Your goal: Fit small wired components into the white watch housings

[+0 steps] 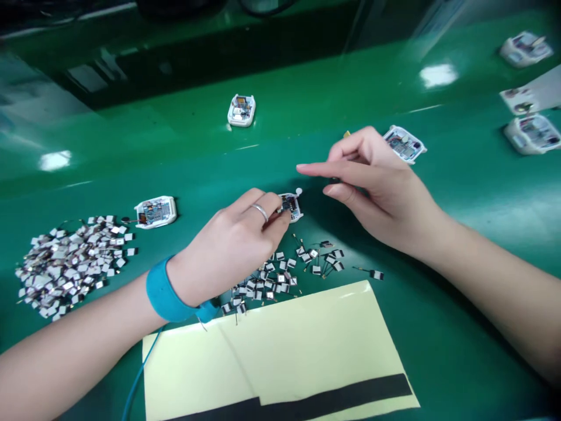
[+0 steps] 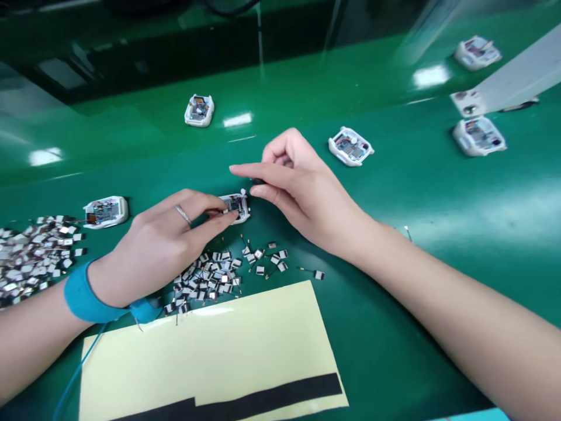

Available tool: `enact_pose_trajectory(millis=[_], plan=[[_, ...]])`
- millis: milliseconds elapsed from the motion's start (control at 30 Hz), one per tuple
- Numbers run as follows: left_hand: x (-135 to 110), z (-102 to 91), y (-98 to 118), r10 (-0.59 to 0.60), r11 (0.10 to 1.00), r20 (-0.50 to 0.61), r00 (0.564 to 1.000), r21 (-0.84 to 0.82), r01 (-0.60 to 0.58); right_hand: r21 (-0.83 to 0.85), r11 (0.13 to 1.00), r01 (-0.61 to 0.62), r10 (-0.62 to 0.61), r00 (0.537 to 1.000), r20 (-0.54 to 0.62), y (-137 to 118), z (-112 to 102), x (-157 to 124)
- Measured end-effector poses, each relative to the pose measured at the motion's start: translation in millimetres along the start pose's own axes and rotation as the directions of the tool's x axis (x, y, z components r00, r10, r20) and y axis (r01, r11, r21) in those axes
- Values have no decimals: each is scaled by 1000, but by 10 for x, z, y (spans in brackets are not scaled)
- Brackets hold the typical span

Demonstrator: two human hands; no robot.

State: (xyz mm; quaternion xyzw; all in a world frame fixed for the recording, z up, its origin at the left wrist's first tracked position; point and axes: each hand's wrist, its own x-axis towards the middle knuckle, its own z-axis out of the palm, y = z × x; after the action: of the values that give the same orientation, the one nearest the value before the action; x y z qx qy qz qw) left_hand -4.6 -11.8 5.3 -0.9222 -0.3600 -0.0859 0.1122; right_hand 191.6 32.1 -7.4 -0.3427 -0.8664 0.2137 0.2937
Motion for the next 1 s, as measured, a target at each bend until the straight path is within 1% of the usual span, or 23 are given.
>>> enact_pose_trajectory(millis=[33,100,167,233,300,433,533,600,700,800,900,1000], plan=[[-3,1,-1,8,1000,1,1000,0,-8,8,1000,-9,9,999,-30,-35,-3,-11],[-12,13,-5,23,1000,-9,1000,-10,-23,86,995,-42,51,993,-110,-108,22,-28],[-23,32,-9,20,1000,-48,999,-20,-21,181,981,-64,98,977,-190,-161,81,-35],[-36,52,-12,8,1000,-93,996,-25,-10,230,971,-63,118,966,-231,-183,150,-35],[-48,68,-11,-5,1000,-108,994,-31,1,215,975,-48,98,969,-227,-181,203,-29],[-66,86,0,-21,999,-103,994,-45,17,143,990,17,12,980,-199,-163,248,-15],[-67,95,8,-17,999,-127,992,-50,11,104,992,72,-50,978,-201,-170,260,-13],[-65,99,10,-20,998,-135,991,-54,13,66,994,88,-72,975,-209,-181,268,-16],[-66,99,8,-31,998,-113,993,-66,23,21,994,110,-102,970,-222,-195,279,-23],[-72,93,7,-36,997,-78,996,-71,30,9,993,117,-112,971,-209,-189,285,-23],[-72,92,3,-46,995,-50,998,-88,41,18,996,92,-87,977,-196,-169,296,-14],[-66,99,-9,-73,989,17,997,-128,74,30,997,75,-68,979,-191,-152,324,-3]])
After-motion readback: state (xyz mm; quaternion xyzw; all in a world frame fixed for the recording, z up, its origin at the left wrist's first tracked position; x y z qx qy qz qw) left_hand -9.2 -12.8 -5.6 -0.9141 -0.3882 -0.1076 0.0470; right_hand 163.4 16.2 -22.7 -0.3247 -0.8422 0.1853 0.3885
